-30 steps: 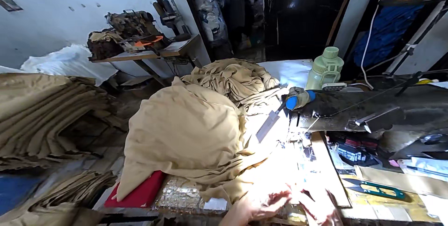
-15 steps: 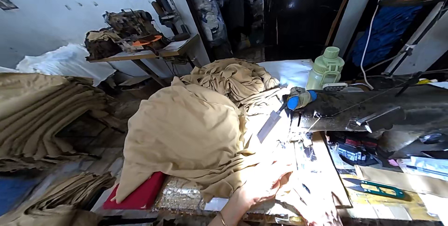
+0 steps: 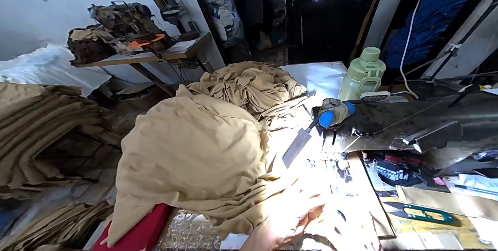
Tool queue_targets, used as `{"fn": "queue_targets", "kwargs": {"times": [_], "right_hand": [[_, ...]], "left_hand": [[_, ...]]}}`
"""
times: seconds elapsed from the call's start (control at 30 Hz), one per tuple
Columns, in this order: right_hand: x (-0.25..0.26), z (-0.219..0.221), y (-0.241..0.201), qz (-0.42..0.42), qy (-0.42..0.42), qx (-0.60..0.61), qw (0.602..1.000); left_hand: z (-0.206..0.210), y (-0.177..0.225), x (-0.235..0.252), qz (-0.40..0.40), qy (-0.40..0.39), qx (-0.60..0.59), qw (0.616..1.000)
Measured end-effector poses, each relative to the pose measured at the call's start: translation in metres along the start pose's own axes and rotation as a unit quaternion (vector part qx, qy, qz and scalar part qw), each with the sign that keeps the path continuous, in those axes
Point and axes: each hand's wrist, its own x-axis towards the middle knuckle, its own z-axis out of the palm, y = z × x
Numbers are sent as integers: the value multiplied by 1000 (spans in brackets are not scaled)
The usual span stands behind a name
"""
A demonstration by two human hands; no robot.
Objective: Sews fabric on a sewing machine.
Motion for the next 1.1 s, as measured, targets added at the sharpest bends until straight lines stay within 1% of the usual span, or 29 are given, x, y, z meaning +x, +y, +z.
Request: {"fn": "queue_targets", "kwargs": {"times": [0.1, 0.13, 0.2, 0.23, 0.37, 0.4, 0.43, 0.47, 0.53, 0.57, 0.63, 0.7, 0.77, 0.8, 0.83, 0.9, 0.97, 1.03, 1.07, 1.1], "right_hand": [[12, -4, 2, 9, -1, -18, 1000], [17, -7, 1, 10, 16, -26, 999], [26, -1, 13, 11, 53, -20, 998], [29, 2, 18, 28, 57, 2, 998], [48, 6, 26, 89, 33, -27, 995], [49, 9, 28, 90, 46, -21, 995], [49, 12, 31, 73, 62, -22, 995], [48, 15, 34, 51, 72, -21, 996], [46, 15, 35, 29, 97, -13, 995], [45, 18, 36, 25, 113, -18, 993], [46, 11, 29, 49, 122, 24, 991], [46, 4, 23, 72, 129, 66, 987], [39, -3, 16, 102, 113, 123, 981], [31, 2, 20, 123, 106, 149, 975], [26, 8, 25, 115, 112, 153, 975], [24, 22, 39, 63, 150, 115, 980], [33, 18, 38, 31, 172, 80, 981], [35, 14, 34, 52, 164, 98, 980], [35, 10, 30, 75, 153, 117, 978], [36, 11, 31, 77, 156, 126, 977]], "left_hand": [[-1, -4, 8, -17, -18, 3, 1000], [-3, -7, 12, -26, -36, 3, 999], [-3, -16, 19, -43, -57, 8, 997], [-1, -21, 22, -49, -54, 12, 997], [-2, -28, 32, -95, -43, 24, 994], [-2, -26, 33, -111, -41, 17, 993], [-4, -22, 34, -125, -42, -7, 991], [-4, -17, 33, -128, -31, -32, 991], [0, -10, 24, -127, -19, -40, 991], [3, -6, 19, -117, -1, -16, 993], [6, 3, 17, -97, 39, 66, 992], [6, 10, 22, -100, 65, 133, 984], [6, 11, 25, -120, 76, 146, 979], [6, 12, 25, -137, 77, 130, 979], [5, 14, 26, -162, 71, 109, 978], [1, 15, 27, -209, 42, 75, 974], [-1, 15, 29, -209, 39, 84, 974], [1, 10, 28, -204, 28, 88, 975], [5, 5, 25, -188, 36, 101, 976], [7, 1, 22, -177, 44, 107, 977]]}}
